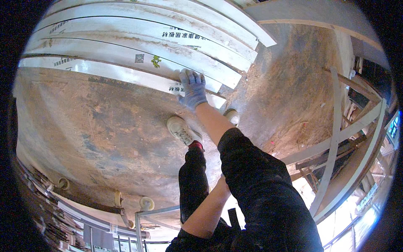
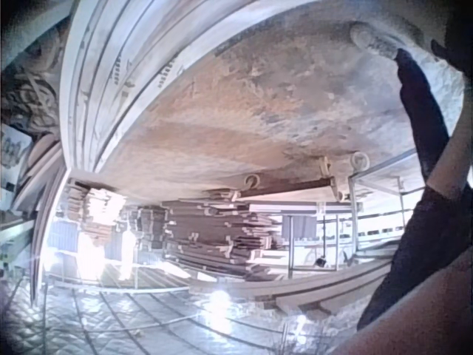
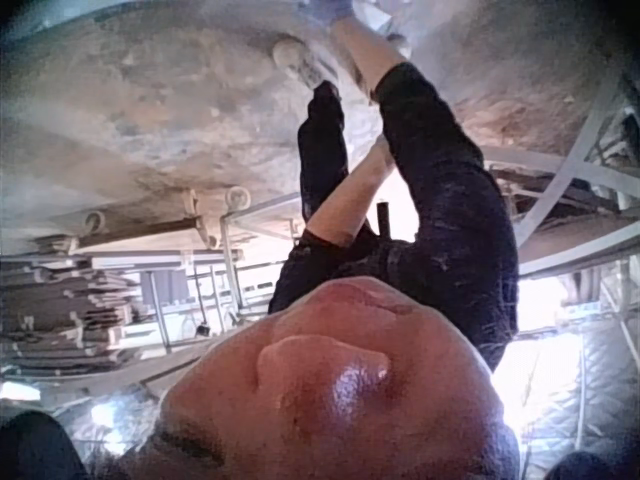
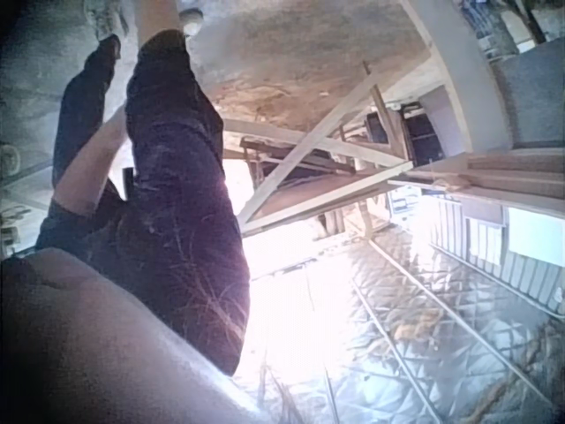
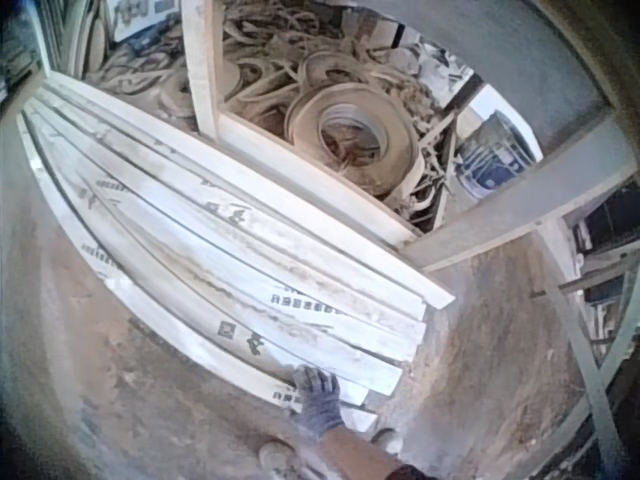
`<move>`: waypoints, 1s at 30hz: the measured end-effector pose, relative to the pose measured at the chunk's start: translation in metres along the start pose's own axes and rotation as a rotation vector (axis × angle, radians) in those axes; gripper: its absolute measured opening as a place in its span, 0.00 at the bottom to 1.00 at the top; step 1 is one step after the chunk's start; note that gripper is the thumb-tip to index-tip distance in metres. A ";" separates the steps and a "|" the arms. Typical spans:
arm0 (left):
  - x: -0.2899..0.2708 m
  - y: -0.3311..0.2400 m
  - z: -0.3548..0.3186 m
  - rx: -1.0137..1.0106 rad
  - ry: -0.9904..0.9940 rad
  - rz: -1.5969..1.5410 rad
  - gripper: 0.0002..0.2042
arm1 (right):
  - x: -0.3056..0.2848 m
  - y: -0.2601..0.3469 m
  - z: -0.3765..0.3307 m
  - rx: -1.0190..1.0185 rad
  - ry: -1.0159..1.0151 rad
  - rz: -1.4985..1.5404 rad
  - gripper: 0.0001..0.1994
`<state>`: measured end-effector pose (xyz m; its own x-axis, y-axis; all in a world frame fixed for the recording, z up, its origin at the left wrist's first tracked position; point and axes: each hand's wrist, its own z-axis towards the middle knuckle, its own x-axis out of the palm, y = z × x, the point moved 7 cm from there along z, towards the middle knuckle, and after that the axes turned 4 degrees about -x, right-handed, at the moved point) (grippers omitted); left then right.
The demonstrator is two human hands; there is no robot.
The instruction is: The person repeatedly picks up long white planks from the floor and stacks them on a workbench in a workshop. After stacking several planks, the person walks to a machine and adjusts a component on it.
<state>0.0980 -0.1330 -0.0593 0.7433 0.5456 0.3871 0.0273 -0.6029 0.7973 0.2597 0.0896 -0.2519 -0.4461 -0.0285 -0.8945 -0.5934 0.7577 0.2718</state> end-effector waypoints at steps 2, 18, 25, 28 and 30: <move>0.016 0.001 -0.001 0.001 -0.027 -0.143 0.22 | -0.013 -0.022 0.003 0.144 -0.149 0.079 0.43; 0.039 0.005 -0.015 0.010 -0.544 0.045 0.26 | 0.008 -0.045 -0.010 0.311 0.276 0.099 0.29; -0.027 0.021 -0.003 -0.069 -0.559 -0.285 0.19 | 0.042 0.037 -0.072 -0.150 0.233 0.041 0.38; -0.018 -0.006 -0.020 0.143 -0.039 0.492 0.16 | 0.062 0.043 -0.070 -0.147 0.176 -0.027 0.37; -0.004 -0.010 -0.025 0.290 0.060 0.923 0.17 | 0.070 0.044 -0.066 -0.137 0.149 -0.050 0.36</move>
<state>0.0776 -0.1150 -0.0570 0.5198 -0.1902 0.8328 -0.3799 -0.9247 0.0260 0.1583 0.0776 -0.2796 -0.5017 -0.1676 -0.8486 -0.6984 0.6574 0.2830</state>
